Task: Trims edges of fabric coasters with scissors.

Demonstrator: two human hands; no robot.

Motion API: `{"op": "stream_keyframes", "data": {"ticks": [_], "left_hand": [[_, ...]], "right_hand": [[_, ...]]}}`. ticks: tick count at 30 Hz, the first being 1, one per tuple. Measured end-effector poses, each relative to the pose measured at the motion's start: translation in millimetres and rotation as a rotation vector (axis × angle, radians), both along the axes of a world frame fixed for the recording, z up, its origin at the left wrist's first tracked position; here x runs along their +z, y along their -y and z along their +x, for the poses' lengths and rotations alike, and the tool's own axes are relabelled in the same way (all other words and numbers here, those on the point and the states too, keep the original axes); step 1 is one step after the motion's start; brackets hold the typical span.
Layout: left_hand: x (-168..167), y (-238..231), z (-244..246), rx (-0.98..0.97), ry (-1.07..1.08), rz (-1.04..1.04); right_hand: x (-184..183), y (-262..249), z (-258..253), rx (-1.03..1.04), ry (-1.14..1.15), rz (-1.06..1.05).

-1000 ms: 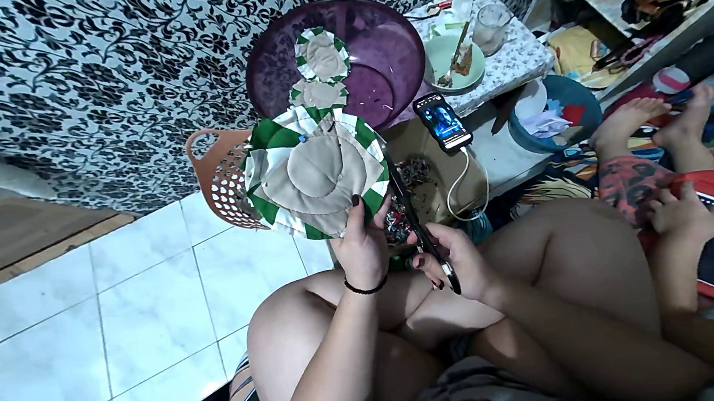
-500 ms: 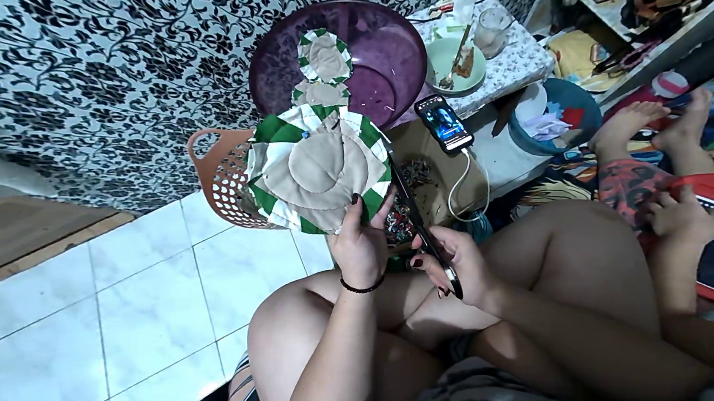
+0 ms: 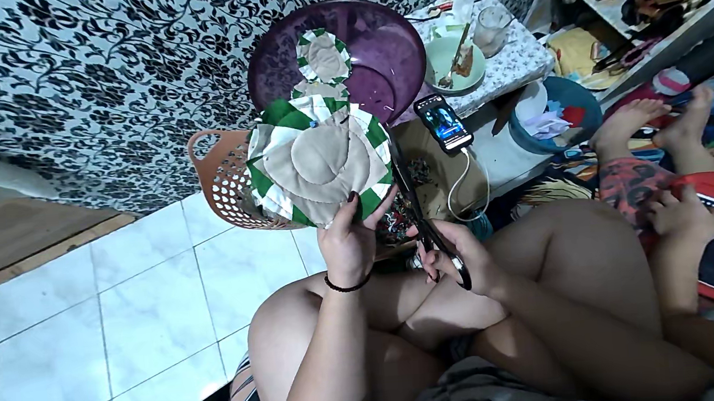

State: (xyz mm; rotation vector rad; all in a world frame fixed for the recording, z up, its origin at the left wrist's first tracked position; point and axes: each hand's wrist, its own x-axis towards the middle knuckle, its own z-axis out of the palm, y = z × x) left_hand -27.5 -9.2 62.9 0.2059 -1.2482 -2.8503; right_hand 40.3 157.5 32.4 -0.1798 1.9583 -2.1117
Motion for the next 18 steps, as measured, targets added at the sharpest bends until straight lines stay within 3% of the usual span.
{"op": "stream_keyframes", "data": {"ticks": [18], "left_hand": [[3.7,10.8,-1.2,-0.115,0.021,-0.046]], "right_hand": [[12.3,-6.0,-5.7,-0.102,0.116,0.086]]}}
